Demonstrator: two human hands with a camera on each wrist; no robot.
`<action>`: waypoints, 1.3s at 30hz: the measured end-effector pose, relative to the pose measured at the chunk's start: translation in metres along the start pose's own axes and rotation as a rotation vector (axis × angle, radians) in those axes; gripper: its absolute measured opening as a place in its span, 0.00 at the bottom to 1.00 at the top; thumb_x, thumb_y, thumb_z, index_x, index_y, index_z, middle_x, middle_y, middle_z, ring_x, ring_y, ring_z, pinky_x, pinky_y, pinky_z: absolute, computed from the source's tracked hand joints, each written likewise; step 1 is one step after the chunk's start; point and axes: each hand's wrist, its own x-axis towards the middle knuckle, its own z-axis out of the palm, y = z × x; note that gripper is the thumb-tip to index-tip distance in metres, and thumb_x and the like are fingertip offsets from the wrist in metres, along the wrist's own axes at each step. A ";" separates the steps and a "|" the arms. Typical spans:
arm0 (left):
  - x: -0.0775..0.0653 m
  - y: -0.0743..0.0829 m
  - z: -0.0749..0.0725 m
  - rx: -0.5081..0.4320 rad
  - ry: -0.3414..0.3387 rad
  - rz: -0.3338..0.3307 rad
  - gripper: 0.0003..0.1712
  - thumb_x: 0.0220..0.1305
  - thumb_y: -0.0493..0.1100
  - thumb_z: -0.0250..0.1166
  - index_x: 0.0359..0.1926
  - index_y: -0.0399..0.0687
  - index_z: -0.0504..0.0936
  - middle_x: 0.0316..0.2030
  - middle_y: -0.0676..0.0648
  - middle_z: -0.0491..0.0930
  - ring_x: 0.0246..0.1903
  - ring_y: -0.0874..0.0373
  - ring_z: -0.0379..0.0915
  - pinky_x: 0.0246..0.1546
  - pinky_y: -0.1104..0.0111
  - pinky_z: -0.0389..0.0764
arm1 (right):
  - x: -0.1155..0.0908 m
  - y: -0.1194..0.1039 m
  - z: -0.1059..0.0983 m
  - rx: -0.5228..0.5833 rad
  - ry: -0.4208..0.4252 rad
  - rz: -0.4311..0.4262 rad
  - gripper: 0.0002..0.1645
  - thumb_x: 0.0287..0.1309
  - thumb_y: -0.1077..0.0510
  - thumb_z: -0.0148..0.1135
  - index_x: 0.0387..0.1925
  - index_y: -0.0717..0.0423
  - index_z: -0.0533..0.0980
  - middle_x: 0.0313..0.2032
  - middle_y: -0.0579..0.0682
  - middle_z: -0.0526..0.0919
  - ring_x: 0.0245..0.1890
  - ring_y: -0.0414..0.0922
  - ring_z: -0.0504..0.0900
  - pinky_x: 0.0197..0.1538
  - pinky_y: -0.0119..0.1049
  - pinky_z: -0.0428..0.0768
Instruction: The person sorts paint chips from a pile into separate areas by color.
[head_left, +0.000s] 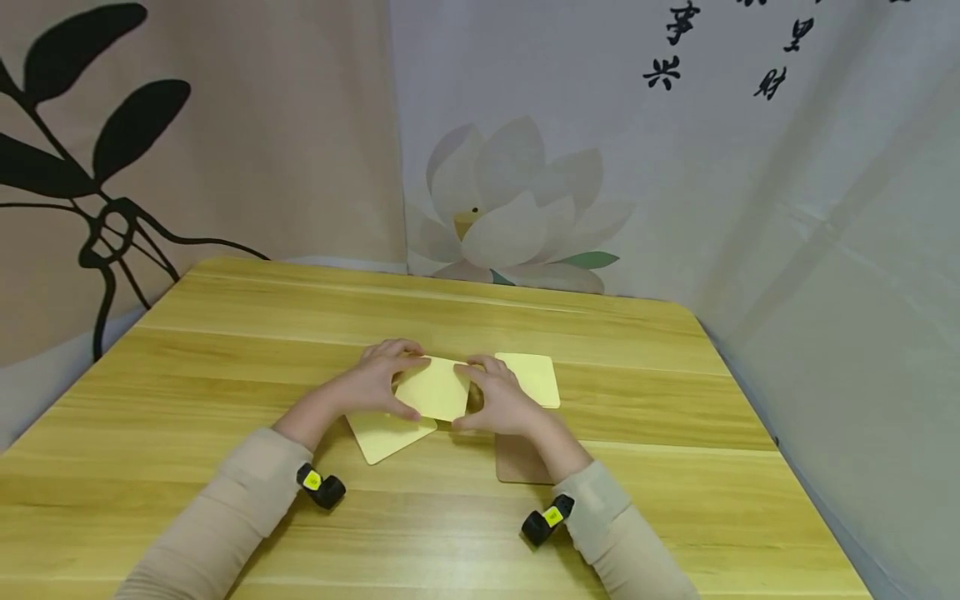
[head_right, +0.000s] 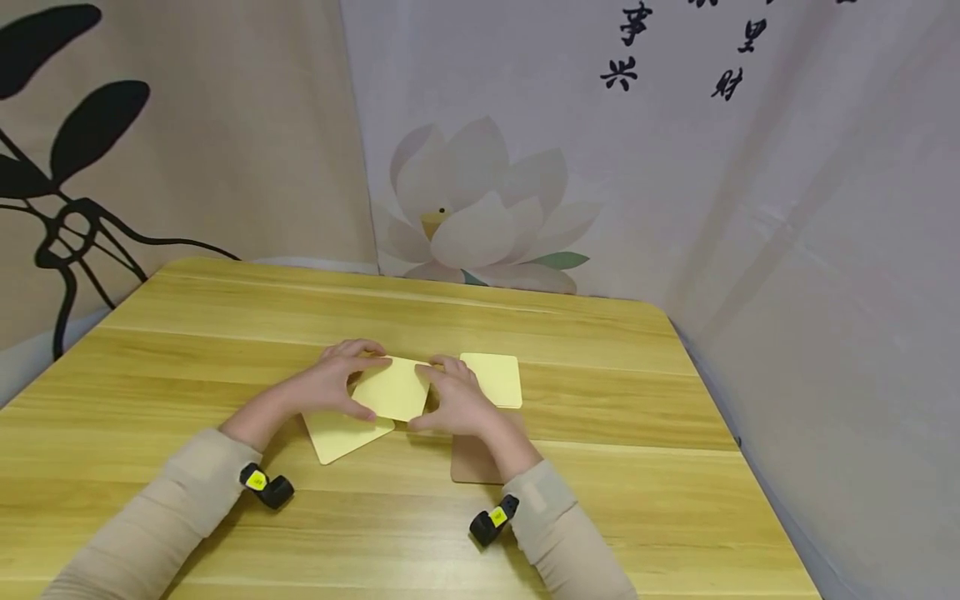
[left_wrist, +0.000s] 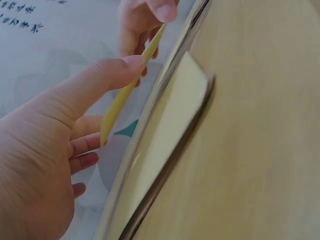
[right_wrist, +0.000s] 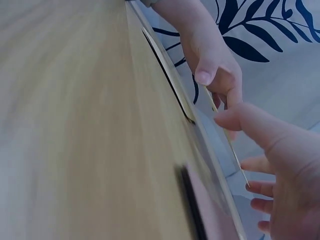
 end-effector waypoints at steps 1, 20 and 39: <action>0.001 0.002 0.001 0.002 0.003 -0.003 0.54 0.39 0.64 0.77 0.66 0.43 0.71 0.64 0.44 0.63 0.65 0.43 0.51 0.61 0.43 0.46 | -0.001 0.001 -0.002 0.002 -0.001 -0.002 0.53 0.46 0.41 0.74 0.70 0.53 0.61 0.69 0.55 0.54 0.69 0.54 0.50 0.65 0.56 0.52; 0.030 0.041 0.024 0.031 0.066 -0.009 0.53 0.41 0.65 0.75 0.65 0.42 0.71 0.63 0.42 0.64 0.64 0.45 0.53 0.62 0.44 0.48 | -0.029 0.035 -0.033 0.056 0.010 -0.018 0.49 0.44 0.52 0.74 0.69 0.50 0.64 0.70 0.52 0.55 0.68 0.51 0.50 0.61 0.57 0.61; 0.074 0.070 0.043 0.065 0.041 -0.048 0.52 0.42 0.67 0.73 0.65 0.43 0.72 0.63 0.44 0.63 0.64 0.47 0.53 0.62 0.47 0.49 | -0.045 0.071 -0.066 0.131 -0.042 0.005 0.49 0.43 0.56 0.72 0.69 0.56 0.64 0.71 0.57 0.52 0.69 0.55 0.49 0.61 0.60 0.60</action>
